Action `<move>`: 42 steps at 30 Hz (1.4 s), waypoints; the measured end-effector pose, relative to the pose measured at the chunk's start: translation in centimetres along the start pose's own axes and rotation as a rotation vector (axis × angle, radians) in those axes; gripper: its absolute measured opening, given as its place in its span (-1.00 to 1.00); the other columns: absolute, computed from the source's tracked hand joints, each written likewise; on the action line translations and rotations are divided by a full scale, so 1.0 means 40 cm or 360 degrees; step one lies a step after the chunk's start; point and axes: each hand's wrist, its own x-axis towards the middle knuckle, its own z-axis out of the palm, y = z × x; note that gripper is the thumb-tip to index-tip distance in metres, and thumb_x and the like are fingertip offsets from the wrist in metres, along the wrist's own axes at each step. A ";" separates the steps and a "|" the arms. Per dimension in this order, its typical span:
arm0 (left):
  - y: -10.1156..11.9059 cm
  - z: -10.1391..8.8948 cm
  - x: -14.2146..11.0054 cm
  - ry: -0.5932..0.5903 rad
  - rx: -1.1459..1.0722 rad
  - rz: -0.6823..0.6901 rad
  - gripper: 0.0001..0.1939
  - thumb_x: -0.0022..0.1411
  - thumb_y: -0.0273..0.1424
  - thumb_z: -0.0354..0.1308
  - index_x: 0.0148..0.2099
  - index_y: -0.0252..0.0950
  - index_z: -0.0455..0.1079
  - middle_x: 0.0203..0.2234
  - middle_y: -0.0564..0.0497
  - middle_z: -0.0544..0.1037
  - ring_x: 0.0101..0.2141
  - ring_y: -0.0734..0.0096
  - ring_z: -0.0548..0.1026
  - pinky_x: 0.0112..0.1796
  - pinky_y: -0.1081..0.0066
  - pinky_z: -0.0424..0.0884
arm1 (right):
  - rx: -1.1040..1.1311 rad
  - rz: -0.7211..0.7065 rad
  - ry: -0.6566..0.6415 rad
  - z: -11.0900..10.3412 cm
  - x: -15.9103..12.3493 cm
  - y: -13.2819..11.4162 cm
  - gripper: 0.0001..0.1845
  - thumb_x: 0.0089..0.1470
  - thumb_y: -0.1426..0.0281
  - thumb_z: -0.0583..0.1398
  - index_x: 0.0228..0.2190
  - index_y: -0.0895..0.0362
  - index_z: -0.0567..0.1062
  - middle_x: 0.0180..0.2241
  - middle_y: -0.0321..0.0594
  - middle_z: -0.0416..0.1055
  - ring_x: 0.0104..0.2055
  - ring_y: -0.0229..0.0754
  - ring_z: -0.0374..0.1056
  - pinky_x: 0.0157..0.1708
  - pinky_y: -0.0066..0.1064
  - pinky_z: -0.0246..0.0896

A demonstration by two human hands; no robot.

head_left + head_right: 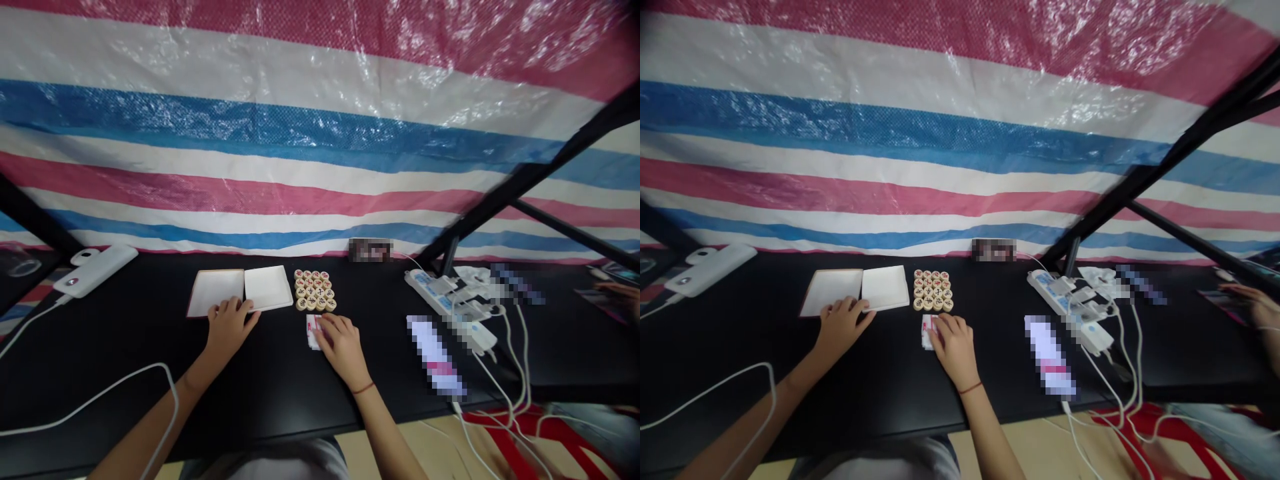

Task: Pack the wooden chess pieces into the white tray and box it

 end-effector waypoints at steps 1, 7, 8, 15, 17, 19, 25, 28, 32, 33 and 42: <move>-0.004 0.002 0.004 0.0005 0.0001 0.0018 -0.70 0.31 -0.18 -0.03 -0.15 -0.19 0.47 -0.31 -0.08 0.48 -0.25 0.17 0.39 -0.11 0.15 0.12 | 0.0011 0.0000 0.0019 -0.002 0.002 0.000 -0.74 0.21 0.27 0.12 -0.13 0.06 0.51 -0.07 -0.11 0.43 -0.03 -0.05 0.24 -0.14 -0.25 0.13; -0.009 -0.010 0.002 0.0208 -0.0120 0.0095 -0.73 0.30 -0.25 0.02 -0.06 -0.15 0.47 -0.11 -0.14 0.48 -0.10 0.10 0.35 -0.05 0.11 0.14 | 0.0178 -0.0024 0.0184 -0.028 0.040 -0.069 -0.77 0.24 0.35 0.06 -0.26 0.13 0.51 -0.25 -0.11 0.47 -0.17 -0.11 0.33 -0.15 -0.29 0.16; -0.006 -0.015 -0.002 0.0230 -0.0161 0.0137 -0.75 0.29 -0.27 0.02 -0.08 -0.17 0.47 -0.13 -0.14 0.48 -0.10 0.11 0.36 -0.06 0.14 0.17 | 0.0216 -0.0072 0.0101 -0.028 0.055 -0.092 -0.76 0.24 0.38 0.05 -0.31 0.13 0.51 -0.31 -0.14 0.47 -0.24 -0.14 0.34 -0.18 -0.33 0.16; -0.009 -0.011 -0.020 -0.0028 -0.0355 0.0412 -0.73 0.32 -0.41 -0.13 -0.37 -0.25 0.34 -0.50 0.00 0.48 -0.40 0.34 0.43 -0.27 0.35 0.29 | 0.0012 -0.0324 -0.0608 0.056 0.164 -0.252 -0.77 0.20 0.34 0.08 -0.43 0.12 0.47 -0.42 -0.23 0.48 -0.44 -0.26 0.37 -0.47 -0.46 0.00; -0.016 -0.002 -0.019 -0.0144 -0.0380 0.0313 -0.75 0.32 -0.40 -0.13 -0.37 -0.24 0.31 -0.51 0.01 0.47 -0.43 0.36 0.44 -0.35 0.38 0.28 | -0.0013 -0.0289 -0.0604 0.080 0.173 -0.266 -0.76 0.21 0.33 0.06 -0.41 0.13 0.47 -0.40 -0.23 0.50 -0.45 -0.27 0.36 -0.49 -0.46 -0.05; -0.019 0.003 -0.017 -0.0248 -0.0408 0.0256 -0.77 0.32 -0.39 -0.12 -0.37 -0.24 0.29 -0.52 0.03 0.47 -0.44 0.37 0.45 -0.38 0.40 0.26 | 0.0012 -0.0299 -0.0610 0.091 0.174 -0.262 -0.77 0.21 0.32 0.07 -0.40 0.12 0.46 -0.41 -0.24 0.49 -0.45 -0.28 0.35 -0.49 -0.46 -0.07; -0.013 -0.008 -0.005 -0.0396 -0.0512 0.0200 -0.77 0.28 -0.37 -0.10 -0.43 -0.23 0.23 -0.57 0.08 0.41 -0.49 0.40 0.41 -0.40 0.40 0.22 | 0.0215 -0.0348 -0.0621 0.092 0.172 -0.232 -0.78 0.16 0.35 0.13 -0.51 0.12 0.42 -0.49 -0.35 0.43 -0.46 -0.34 0.30 -0.47 -0.48 -0.12; -0.015 -0.012 -0.001 -0.0444 -0.0572 0.0183 -0.71 0.30 -0.33 -0.11 -0.48 -0.23 0.19 -0.60 0.09 0.38 -0.52 0.42 0.38 -0.43 0.41 0.18 | 0.0248 -0.0304 -0.0628 0.094 0.174 -0.231 -0.79 0.12 0.39 0.15 -0.54 0.12 0.40 -0.52 -0.37 0.41 -0.48 -0.35 0.28 -0.48 -0.47 -0.15; -0.023 -0.012 0.002 -0.0473 -0.0626 0.0204 -0.65 0.31 -0.29 -0.11 -0.53 -0.23 0.16 -0.61 0.09 0.36 -0.53 0.42 0.35 -0.44 0.40 0.16 | 0.0301 -0.0296 -0.0609 0.093 0.174 -0.234 -0.80 0.10 0.41 0.15 -0.55 0.12 0.37 -0.53 -0.36 0.40 -0.48 -0.35 0.26 -0.48 -0.46 -0.18; -0.024 -0.012 0.002 -0.0472 -0.0639 0.0210 -0.65 0.31 -0.28 -0.11 -0.53 -0.24 0.16 -0.62 0.10 0.35 -0.53 0.43 0.34 -0.44 0.41 0.16 | 0.0312 -0.0297 -0.0603 0.092 0.173 -0.234 -0.79 0.10 0.41 0.15 -0.56 0.12 0.36 -0.53 -0.36 0.40 -0.48 -0.35 0.26 -0.48 -0.46 -0.18; -0.028 -0.018 0.002 -0.0470 -0.0755 0.0246 -0.65 0.32 -0.28 -0.10 -0.51 -0.24 0.19 -0.58 0.09 0.38 -0.50 0.44 0.36 -0.42 0.42 0.18 | 0.0286 -0.0308 -0.0609 0.090 0.172 -0.233 -0.80 0.10 0.42 0.15 -0.55 0.13 0.34 -0.52 -0.37 0.40 -0.49 -0.36 0.26 -0.48 -0.47 -0.19</move>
